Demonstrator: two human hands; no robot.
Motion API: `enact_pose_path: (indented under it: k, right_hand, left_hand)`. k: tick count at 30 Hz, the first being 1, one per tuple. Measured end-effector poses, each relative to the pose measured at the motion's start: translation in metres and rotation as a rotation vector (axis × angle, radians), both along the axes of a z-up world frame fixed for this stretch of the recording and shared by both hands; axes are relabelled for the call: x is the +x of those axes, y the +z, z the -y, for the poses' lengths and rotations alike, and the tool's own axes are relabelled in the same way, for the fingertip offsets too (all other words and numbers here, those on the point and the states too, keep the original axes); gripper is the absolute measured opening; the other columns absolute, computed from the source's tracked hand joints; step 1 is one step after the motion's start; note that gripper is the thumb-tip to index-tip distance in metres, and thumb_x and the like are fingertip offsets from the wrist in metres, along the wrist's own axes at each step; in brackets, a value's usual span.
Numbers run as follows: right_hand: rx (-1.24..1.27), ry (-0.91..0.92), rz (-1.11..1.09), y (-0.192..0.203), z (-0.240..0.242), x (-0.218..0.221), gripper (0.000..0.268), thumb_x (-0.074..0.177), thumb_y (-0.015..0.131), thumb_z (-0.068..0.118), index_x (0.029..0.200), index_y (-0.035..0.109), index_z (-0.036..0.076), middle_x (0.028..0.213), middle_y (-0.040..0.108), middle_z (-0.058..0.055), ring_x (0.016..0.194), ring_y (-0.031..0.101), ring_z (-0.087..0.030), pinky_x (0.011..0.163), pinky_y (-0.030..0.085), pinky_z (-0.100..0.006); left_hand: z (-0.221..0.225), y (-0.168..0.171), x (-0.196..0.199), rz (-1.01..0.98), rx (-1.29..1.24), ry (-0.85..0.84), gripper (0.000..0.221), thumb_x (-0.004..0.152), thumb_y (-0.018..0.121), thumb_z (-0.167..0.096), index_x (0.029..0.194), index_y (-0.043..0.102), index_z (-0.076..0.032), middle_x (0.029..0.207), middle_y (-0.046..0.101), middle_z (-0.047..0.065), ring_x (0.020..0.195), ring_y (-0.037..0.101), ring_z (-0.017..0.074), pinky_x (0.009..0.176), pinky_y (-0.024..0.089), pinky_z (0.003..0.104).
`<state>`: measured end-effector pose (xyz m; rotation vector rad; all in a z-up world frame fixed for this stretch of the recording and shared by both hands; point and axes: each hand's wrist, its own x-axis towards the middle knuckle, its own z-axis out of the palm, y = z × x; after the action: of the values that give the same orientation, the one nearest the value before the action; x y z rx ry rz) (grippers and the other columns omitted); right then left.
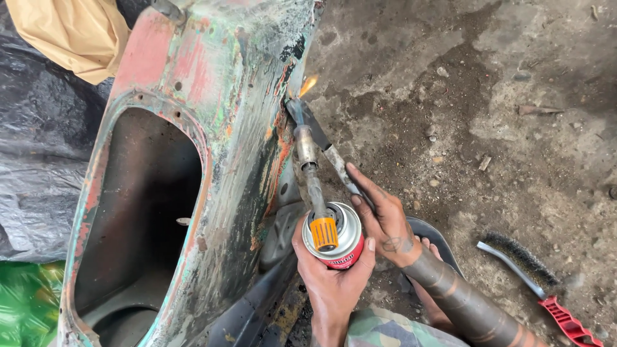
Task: Using a blowtorch to heat and a scraper to remove paint or residue from a motorcycle body part
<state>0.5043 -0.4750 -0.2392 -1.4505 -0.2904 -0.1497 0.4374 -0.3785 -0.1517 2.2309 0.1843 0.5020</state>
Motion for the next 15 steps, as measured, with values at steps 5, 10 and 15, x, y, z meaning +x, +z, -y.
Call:
enact_pose_path:
  k: [5,10,15]
  right_hand:
    - [-0.033,-0.018,-0.067,0.006,0.004,0.005,0.049,0.106,0.051,0.017,0.154,0.044,0.016,0.145,0.063,-0.018,0.104,0.070,-0.016,0.083,0.055,-0.029]
    - [-0.016,0.009,0.003,0.008,0.009,0.008,0.049,0.105,0.051,0.013,0.154,0.043,0.010,0.151,0.056,-0.019,0.126,0.064,-0.028,0.103,0.053,-0.035]
    - [0.019,0.027,0.076,0.005,0.014,0.004,0.052,0.106,0.050,0.008,0.156,0.038,0.013,0.153,0.053,-0.023,0.077,0.074,-0.015,0.081,0.065,-0.030]
  left_hand:
    - [0.002,0.001,-0.004,-0.007,0.026,0.023,0.090,0.066,0.091,-0.029,0.137,0.045,0.003,0.124,0.067,0.021,0.110,0.069,0.0280,0.099,0.055,0.037]
    - [0.002,-0.001,-0.009,0.018,0.064,0.044,0.091,0.065,0.091,-0.029,0.137,0.046,0.003,0.121,0.068,0.019,0.108,0.070,0.0261,0.098,0.055,0.036]
    - [0.008,-0.008,-0.021,0.058,0.055,0.061,0.089,0.064,0.092,-0.025,0.135,0.047,0.003,0.116,0.067,0.017,0.101,0.066,0.0241,0.095,0.055,0.035]
